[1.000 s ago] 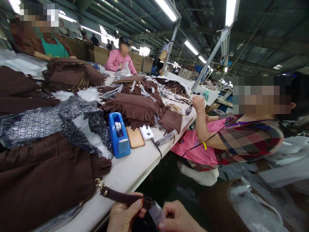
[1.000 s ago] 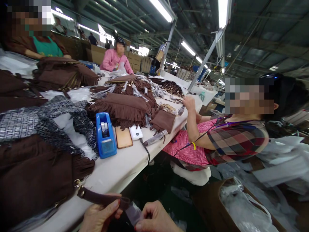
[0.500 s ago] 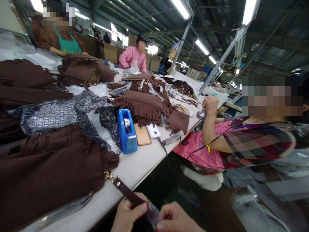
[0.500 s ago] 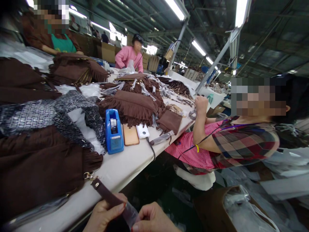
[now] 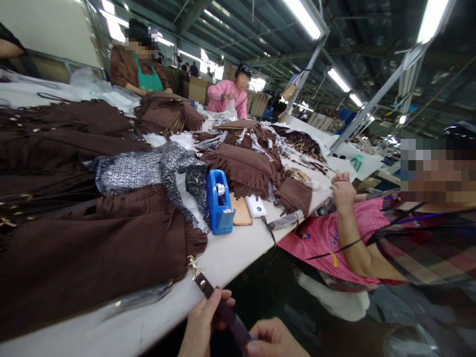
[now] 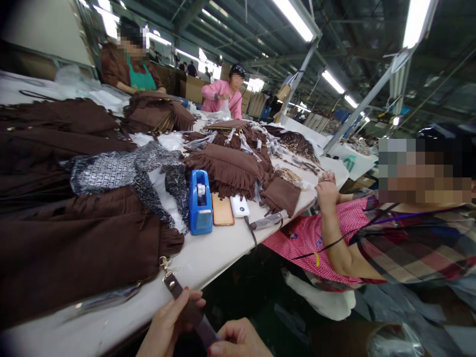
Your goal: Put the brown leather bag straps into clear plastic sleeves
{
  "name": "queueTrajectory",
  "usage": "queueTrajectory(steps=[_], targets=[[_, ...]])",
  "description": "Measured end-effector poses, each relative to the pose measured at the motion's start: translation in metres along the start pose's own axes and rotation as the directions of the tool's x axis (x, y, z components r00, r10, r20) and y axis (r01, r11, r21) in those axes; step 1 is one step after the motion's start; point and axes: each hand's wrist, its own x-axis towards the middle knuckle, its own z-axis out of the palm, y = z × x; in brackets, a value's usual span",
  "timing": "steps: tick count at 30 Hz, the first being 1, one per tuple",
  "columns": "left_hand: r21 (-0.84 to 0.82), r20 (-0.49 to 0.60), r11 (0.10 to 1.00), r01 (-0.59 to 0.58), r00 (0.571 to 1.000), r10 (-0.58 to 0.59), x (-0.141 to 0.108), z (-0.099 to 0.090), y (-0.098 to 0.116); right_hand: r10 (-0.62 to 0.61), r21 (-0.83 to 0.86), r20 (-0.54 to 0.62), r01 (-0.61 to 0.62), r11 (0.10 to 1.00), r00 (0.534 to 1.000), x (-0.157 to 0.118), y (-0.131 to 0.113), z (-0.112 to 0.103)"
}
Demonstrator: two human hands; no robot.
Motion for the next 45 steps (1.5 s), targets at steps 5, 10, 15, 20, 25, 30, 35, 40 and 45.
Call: queueTrajectory(steps=[5, 10, 15, 20, 25, 30, 35, 40, 45], targets=[[-0.038, 0.070, 0.999, -0.007, 0.997, 0.010, -0.003, 0.000, 0.006, -0.003, 0.071, 0.007, 0.002, 0.997, 1.000, 0.003, 0.002, 0.003], [-0.030, 0.072, 1.000, -0.003, 0.997, 0.005, -0.004, 0.000, 0.007, 0.011, 0.170, 0.026, -0.016, 0.985, 1.000, 0.004, 0.002, 0.007], [-0.023, 0.063, 1.000, -0.006, 0.998, 0.008, -0.006, 0.000, 0.007, 0.014, 0.257, 0.041, -0.024, 0.966, 0.999, 0.006, 0.002, 0.011], [-0.015, 0.073, 1.000, 0.007, 0.997, -0.006, -0.002, 0.000, 0.006, -0.015, 0.261, 0.022, 0.009, 0.965, 1.000, 0.021, 0.002, 0.015], [-0.089, 0.021, 0.996, 0.022, 1.000, -0.020, -0.004, -0.002, 0.007, -0.037, 0.246, 0.061, 0.021, 0.969, 0.997, 0.036, -0.008, 0.027], [-0.185, -0.068, 0.983, 0.007, 0.997, -0.020, -0.011, -0.009, 0.016, -0.020, 0.232, 0.077, 0.002, 0.973, 0.997, 0.032, -0.019, 0.035], [-0.353, -0.108, 0.935, -0.016, 0.994, -0.024, -0.004, -0.009, 0.040, 0.029, 0.223, 0.084, -0.047, 0.974, 0.996, 0.024, -0.019, 0.028], [-0.347, -0.128, 0.935, 0.074, 0.984, -0.126, 0.012, -0.005, 0.057, 0.000, 0.225, 0.048, -0.011, 0.974, 0.999, 0.029, -0.024, 0.030], [-0.314, -0.141, 0.948, 0.044, 0.986, -0.092, 0.013, -0.004, 0.052, 0.023, 0.189, -0.011, -0.020, 0.982, 1.000, 0.036, -0.036, 0.040]])
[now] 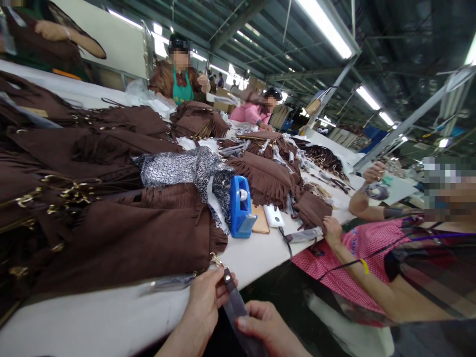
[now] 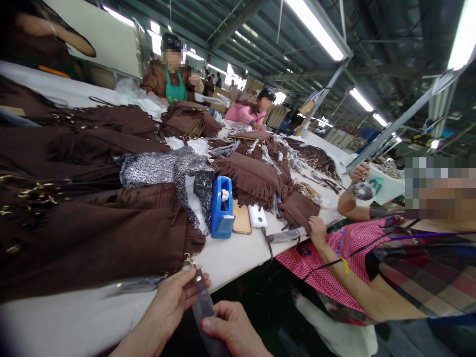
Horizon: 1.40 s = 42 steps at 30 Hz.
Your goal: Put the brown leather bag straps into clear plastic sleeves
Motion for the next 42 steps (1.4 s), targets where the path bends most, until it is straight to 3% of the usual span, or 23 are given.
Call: queueTrajectory(steps=[6, 14, 16, 17, 18, 19, 21, 22, 23, 24, 26, 28, 29, 35, 42], targets=[[0.002, 0.052, 0.998, -0.069, 0.996, 0.069, -0.004, -0.010, -0.010, 0.007, 0.028, -0.062, -0.006, 1.000, 0.998, 0.006, -0.016, 0.011], [0.002, 0.044, 0.993, -0.120, 0.992, 0.120, -0.016, -0.017, -0.016, -0.032, 0.020, -0.026, 0.032, 0.999, 0.999, 0.015, -0.030, 0.024], [0.104, 0.021, 0.973, -0.207, 0.978, 0.206, -0.013, -0.023, -0.018, -0.012, 0.010, -0.021, 0.012, 1.000, 1.000, 0.015, -0.030, 0.024], [0.208, 0.019, 0.931, -0.300, 0.953, 0.303, -0.011, -0.027, -0.018, -0.006, 0.013, -0.012, 0.006, 1.000, 1.000, 0.014, -0.031, 0.023], [0.336, 0.045, 0.838, -0.431, 0.896, 0.442, -0.007, -0.031, -0.017, -0.002, 0.020, -0.006, 0.002, 1.000, 1.000, 0.013, -0.031, 0.022], [0.466, 0.114, 0.672, -0.575, 0.792, 0.599, -0.004, -0.034, -0.015, -0.003, 0.031, -0.003, 0.003, 1.000, 1.000, 0.012, -0.031, 0.021], [0.637, 0.357, 0.175, -0.751, 0.489, 0.796, 0.002, -0.039, -0.005, -0.007, 0.051, -0.001, 0.007, 0.999, 1.000, 0.010, -0.033, 0.018], [0.655, 0.492, -0.073, -0.752, 0.352, 0.796, 0.005, -0.040, 0.001, -0.004, 0.055, 0.002, 0.003, 0.999, 1.000, 0.010, -0.034, 0.016], [0.641, 0.613, -0.269, -0.719, 0.270, 0.742, 0.007, -0.039, 0.009, 0.003, 0.054, 0.005, -0.004, 0.999, 1.000, 0.010, -0.036, 0.015], [0.617, 0.708, -0.406, -0.674, 0.249, 0.661, 0.009, -0.038, 0.018, 0.009, 0.051, 0.009, -0.010, 0.999, 1.000, 0.010, -0.038, 0.013], [0.577, 0.809, -0.551, -0.603, 0.326, 0.490, 0.013, -0.033, 0.035, 0.021, 0.037, 0.017, -0.021, 0.999, 1.000, 0.011, -0.043, 0.009], [0.546, 0.837, -0.598, -0.587, 0.408, 0.364, 0.018, -0.028, 0.050, 0.027, 0.011, 0.017, -0.027, 1.000, 0.999, 0.013, -0.049, 0.005], [0.533, 0.843, -0.607, -0.589, 0.429, 0.324, 0.020, -0.026, 0.055, 0.032, -0.010, 0.018, -0.031, 0.999, 0.999, 0.015, -0.052, 0.002], [0.431, 0.887, -0.606, -0.669, 0.437, 0.147, 0.032, -0.022, 0.069, 0.043, -0.261, 0.035, -0.033, 0.965, 0.998, 0.027, -0.068, -0.012], [0.412, 0.896, -0.582, -0.702, 0.429, 0.117, 0.035, -0.022, 0.071, 0.036, -0.400, 0.076, -0.003, 0.916, 0.996, 0.042, -0.083, 0.000]])
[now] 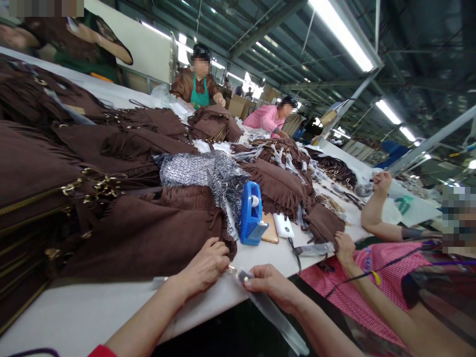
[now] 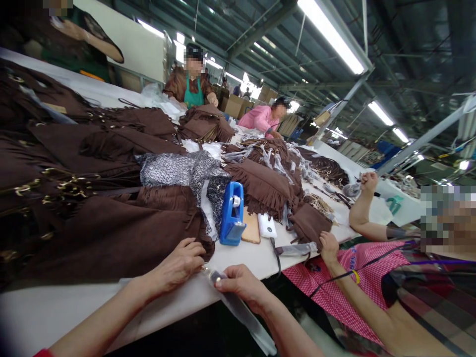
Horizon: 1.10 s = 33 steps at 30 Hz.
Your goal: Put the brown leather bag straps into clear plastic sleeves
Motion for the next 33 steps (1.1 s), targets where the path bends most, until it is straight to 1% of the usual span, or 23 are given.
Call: queueTrajectory(steps=[7, 10, 11, 12, 13, 14, 15, 16, 17, 18, 19, 20, 21, 22, 23, 24, 26, 27, 28, 30, 33], targets=[[-0.061, -0.031, 0.998, -0.026, 0.999, 0.024, -0.004, 0.003, -0.002, -0.062, -0.137, -0.029, 0.057, 0.989, 0.998, 0.018, -0.016, 0.018], [-0.104, -0.059, 0.994, -0.033, 0.998, 0.027, -0.007, 0.001, -0.004, -0.066, -0.151, -0.049, 0.058, 0.987, 0.997, 0.022, -0.017, 0.020], [-0.122, -0.089, 0.992, -0.022, 0.996, 0.011, -0.010, 0.001, -0.003, -0.061, -0.140, -0.047, 0.054, 0.989, 0.997, 0.022, -0.017, 0.020], [-0.153, -0.142, 0.988, 0.004, 0.990, -0.026, -0.014, 0.001, -0.001, -0.053, -0.120, -0.040, 0.048, 0.992, 0.998, 0.021, -0.017, 0.020], [-0.202, -0.211, 0.978, 0.047, 0.973, -0.090, -0.018, 0.001, 0.002, -0.039, -0.094, -0.026, 0.036, 0.995, 0.999, 0.020, -0.016, 0.019], [-0.272, -0.282, 0.957, 0.104, 0.942, -0.182, -0.024, 0.002, 0.008, -0.018, -0.062, -0.008, 0.018, 0.998, 1.000, 0.019, -0.015, 0.018], [-0.365, -0.327, 0.915, 0.171, 0.897, -0.298, -0.030, 0.003, 0.015, 0.005, -0.029, 0.011, -0.005, 1.000, 1.000, 0.018, -0.014, 0.018], [-0.480, -0.323, 0.843, 0.245, 0.844, -0.429, -0.035, 0.005, 0.023, 0.028, 0.004, 0.029, -0.029, 1.000, 0.999, 0.018, -0.014, 0.017], [-0.604, -0.251, 0.730, 0.320, 0.793, -0.555, -0.040, 0.008, 0.033, 0.050, 0.033, 0.042, -0.052, 0.998, 0.998, 0.018, -0.013, 0.017], [-0.725, -0.111, 0.566, 0.392, 0.745, -0.658, -0.043, 0.012, 0.043, 0.067, 0.057, 0.049, -0.070, 0.996, 0.997, 0.018, -0.013, 0.018], [-0.827, 0.067, 0.345, 0.444, 0.687, -0.724, -0.045, 0.016, 0.052, 0.077, 0.075, 0.054, -0.081, 0.994, 0.996, 0.018, -0.013, 0.018], [-0.888, 0.237, 0.099, 0.449, 0.631, -0.739, -0.045, 0.021, 0.060, 0.079, 0.089, 0.055, -0.084, 0.992, 0.995, 0.019, -0.013, 0.019], [-0.902, 0.369, -0.125, 0.413, 0.588, -0.719, -0.044, 0.025, 0.066, 0.080, 0.100, 0.057, -0.085, 0.991, 0.995, 0.019, -0.013, 0.020], [-0.887, 0.458, -0.307, 0.345, 0.567, -0.684, -0.041, 0.028, 0.071, 0.079, 0.108, 0.062, -0.085, 0.990, 0.995, 0.020, -0.014, 0.020], [-0.857, 0.511, -0.441, 0.268, 0.564, -0.649, -0.037, 0.030, 0.074, 0.080, 0.114, 0.067, -0.087, 0.990, 0.995, 0.020, -0.014, 0.020], [-0.820, 0.541, -0.538, 0.196, 0.571, -0.617, -0.032, 0.031, 0.075, 0.081, 0.116, 0.072, -0.089, 0.989, 0.994, 0.020, -0.014, 0.020], [-0.720, 0.584, -0.692, 0.060, 0.591, -0.556, -0.020, 0.029, 0.074, 0.087, 0.116, 0.067, -0.094, 0.989, 0.994, 0.020, -0.015, 0.018], [-0.662, 0.605, -0.750, -0.003, 0.588, -0.537, -0.014, 0.028, 0.073, 0.089, 0.111, 0.056, -0.094, 0.989, 0.995, 0.020, -0.015, 0.018], [-0.611, 0.626, -0.789, -0.057, 0.576, -0.526, -0.008, 0.026, 0.071, 0.088, 0.104, 0.040, -0.091, 0.990, 0.995, 0.020, -0.016, 0.017], [-0.552, 0.661, -0.823, -0.133, 0.533, -0.529, 0.004, 0.023, 0.069, 0.079, 0.084, 0.005, -0.079, 0.993, 0.997, 0.019, -0.017, 0.015], [-0.533, 0.694, -0.824, -0.191, 0.460, -0.555, 0.019, 0.024, 0.069, 0.064, 0.046, -0.012, -0.063, 0.997, 0.998, 0.018, -0.021, 0.014]])
